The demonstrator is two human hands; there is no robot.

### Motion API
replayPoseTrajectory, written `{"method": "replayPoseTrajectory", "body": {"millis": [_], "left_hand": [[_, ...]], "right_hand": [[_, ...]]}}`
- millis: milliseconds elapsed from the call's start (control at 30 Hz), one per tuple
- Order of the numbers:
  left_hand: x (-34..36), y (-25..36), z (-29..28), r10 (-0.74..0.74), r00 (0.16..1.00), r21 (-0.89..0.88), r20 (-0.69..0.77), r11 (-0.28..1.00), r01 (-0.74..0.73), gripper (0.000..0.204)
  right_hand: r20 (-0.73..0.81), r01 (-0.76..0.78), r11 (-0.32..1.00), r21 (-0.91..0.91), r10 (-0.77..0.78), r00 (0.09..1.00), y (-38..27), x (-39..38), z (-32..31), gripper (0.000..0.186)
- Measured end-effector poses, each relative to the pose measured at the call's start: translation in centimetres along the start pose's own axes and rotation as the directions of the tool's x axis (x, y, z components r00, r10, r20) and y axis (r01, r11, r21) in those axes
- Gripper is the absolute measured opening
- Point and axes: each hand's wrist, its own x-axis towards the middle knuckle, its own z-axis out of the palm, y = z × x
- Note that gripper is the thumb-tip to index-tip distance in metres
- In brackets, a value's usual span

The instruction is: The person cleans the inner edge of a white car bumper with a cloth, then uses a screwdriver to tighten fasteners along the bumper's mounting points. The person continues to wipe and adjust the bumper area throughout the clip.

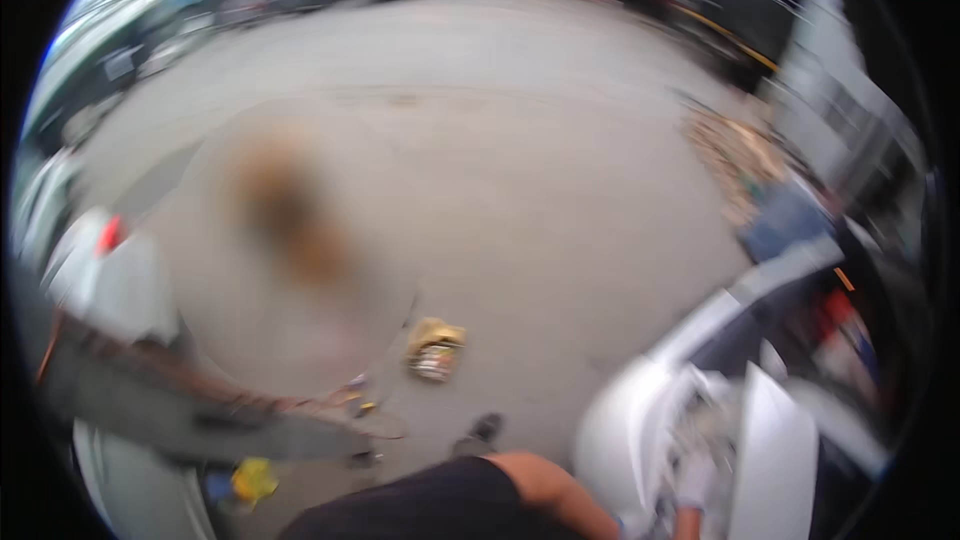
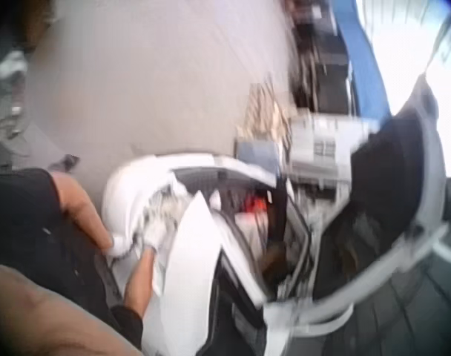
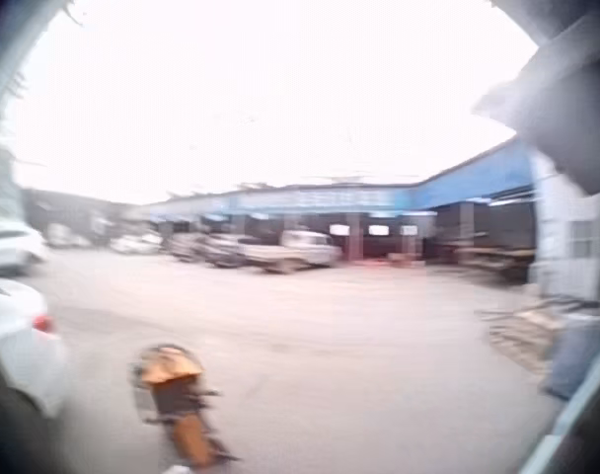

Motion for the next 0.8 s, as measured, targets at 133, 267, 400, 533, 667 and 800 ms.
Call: {"method": "replayPoseTrajectory", "body": {"millis": [133,267,400,533,667,800], "left_hand": [[-3.8,-1.0,0.8,-0.041,0.999,0.154,0.027,0.987,0.036,0.023],[-4.1,-0.8,-4.5,0.146,0.973,0.235,0.178,0.954,-0.186,0.026],[-3.5,-0.7,-3.2,0.128,0.969,0.203,0.209,0.964,-0.171,0.025],[-4.0,-0.3,-4.2,0.137,0.972,0.224,0.19,0.958,-0.179,0.025],[-4.4,-0.6,-0.9,0.17,0.973,0.139,0.157,0.971,-0.192,0.029],[-4.2,-1.1,-3.6,0.109,0.947,0.196,0.303,0.965,-0.174,0.03]], "right_hand": [[-0.129,0.039,0.997,0.071,-0.03,0.991,-3.9,3.6,-0.1,0.048],[-0.329,-0.069,0.997,-0.041,0.052,0.943,-2.2,1.1,0.7,0.046],[0.008,-0.195,0.97,0.148,0.196,0.981,-2.3,1.8,-1.8,0.047],[0.02,-0.19,0.943,0.274,0.192,0.981,-2.2,1.4,-2.4,0.042],[-0.292,-0.192,0.972,0.135,0.225,0.93,-2.7,1.3,0.6,0.047],[-0.057,-0.264,0.929,0.259,0.287,0.956,-3.0,3.0,-0.8,0.052]]}}
